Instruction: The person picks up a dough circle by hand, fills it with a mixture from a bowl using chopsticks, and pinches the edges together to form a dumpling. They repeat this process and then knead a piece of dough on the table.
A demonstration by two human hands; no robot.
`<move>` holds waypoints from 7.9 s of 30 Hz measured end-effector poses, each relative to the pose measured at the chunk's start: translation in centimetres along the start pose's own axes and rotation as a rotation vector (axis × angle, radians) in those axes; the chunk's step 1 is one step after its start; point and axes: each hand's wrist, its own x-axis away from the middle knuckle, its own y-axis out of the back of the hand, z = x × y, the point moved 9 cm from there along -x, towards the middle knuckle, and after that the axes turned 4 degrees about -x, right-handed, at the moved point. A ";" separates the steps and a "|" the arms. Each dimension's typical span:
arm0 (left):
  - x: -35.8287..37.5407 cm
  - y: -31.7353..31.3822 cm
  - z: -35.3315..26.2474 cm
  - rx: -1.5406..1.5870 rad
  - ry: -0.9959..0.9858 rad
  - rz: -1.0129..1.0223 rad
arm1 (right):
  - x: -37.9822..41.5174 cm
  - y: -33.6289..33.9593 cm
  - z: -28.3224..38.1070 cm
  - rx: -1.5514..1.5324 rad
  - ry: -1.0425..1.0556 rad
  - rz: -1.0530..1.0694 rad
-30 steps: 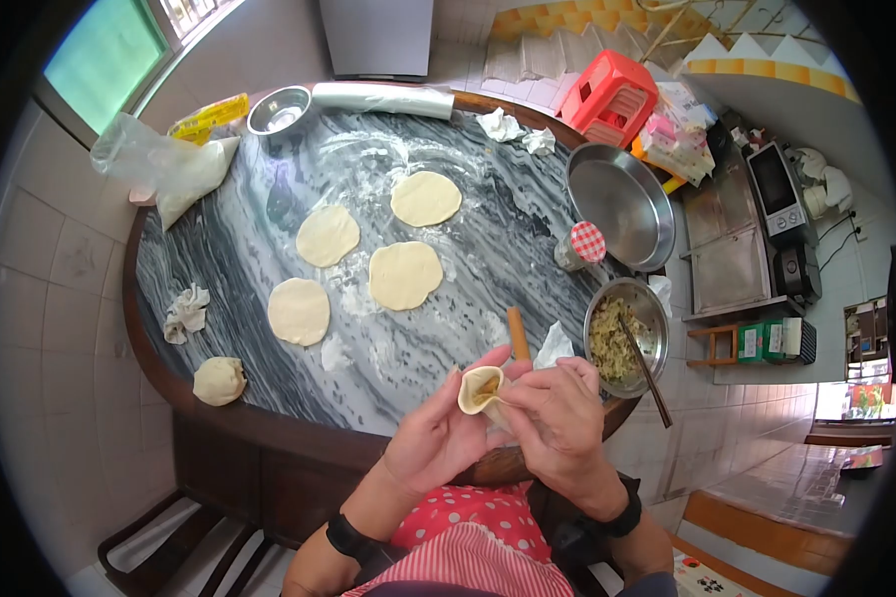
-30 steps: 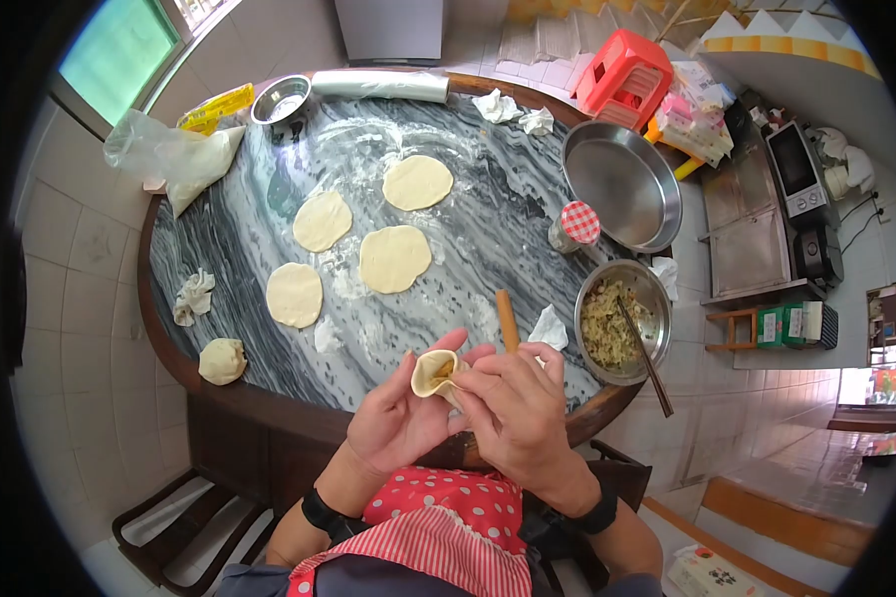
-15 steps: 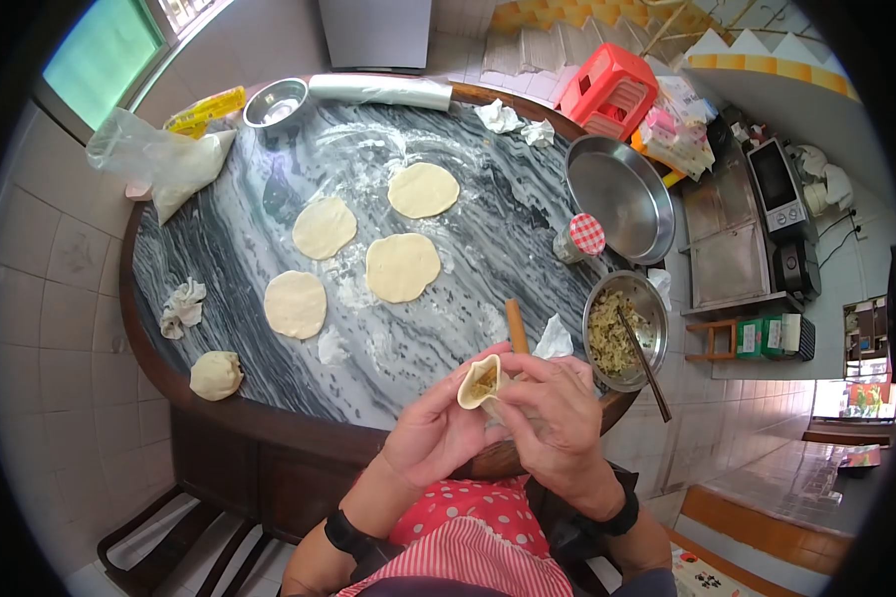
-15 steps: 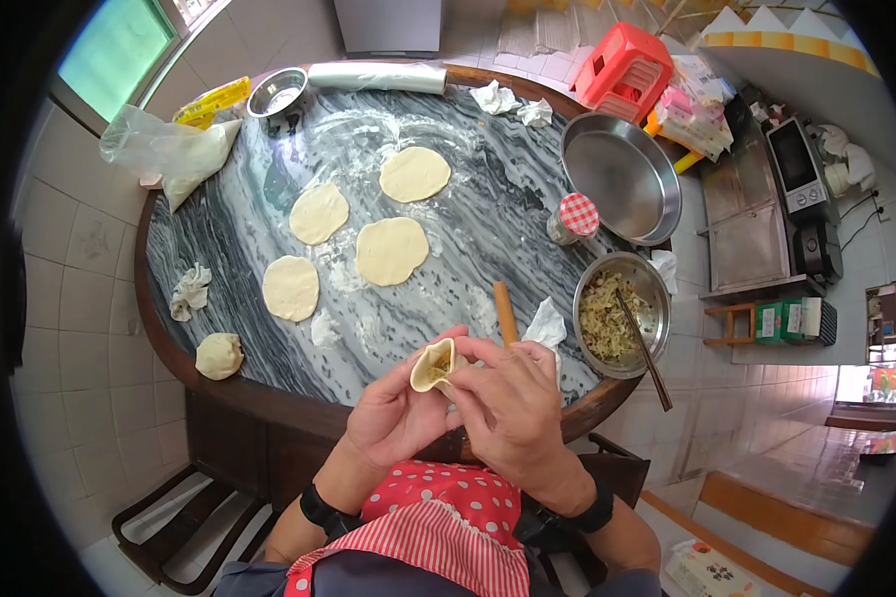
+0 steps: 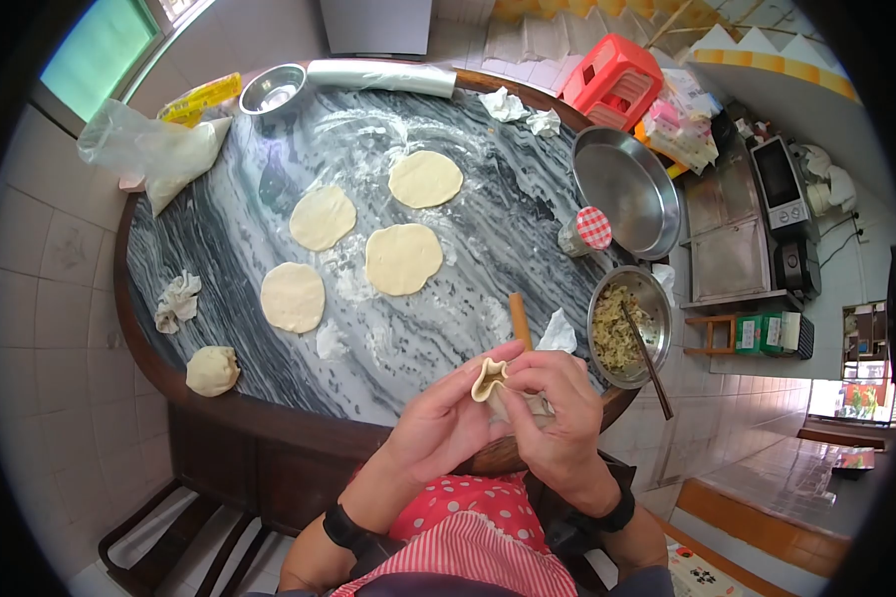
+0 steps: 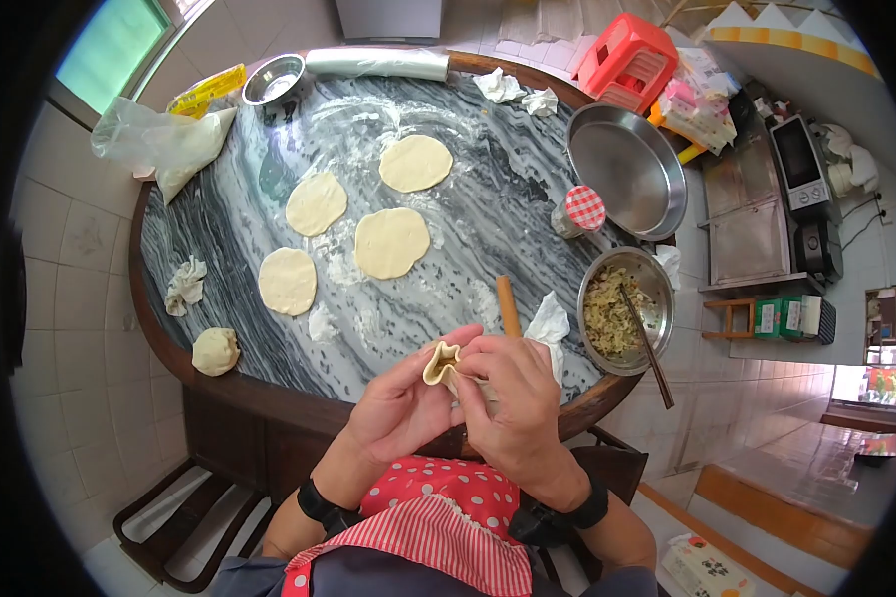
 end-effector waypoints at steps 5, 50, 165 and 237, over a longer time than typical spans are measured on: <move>-0.3 0.6 0.0 -0.049 0.029 -0.071 | 0.0 -0.4 -0.3 -0.015 -0.007 0.013; -1.0 3.7 0.7 0.070 0.003 -0.170 | -1.5 -4.3 -0.5 0.181 -0.056 0.204; 4.5 5.7 0.8 -0.052 0.198 -0.281 | 4.1 -2.3 -0.9 -0.052 0.229 0.301; 2.4 6.1 0.1 0.002 0.312 -0.275 | 3.9 -5.0 -2.2 -0.095 0.074 0.266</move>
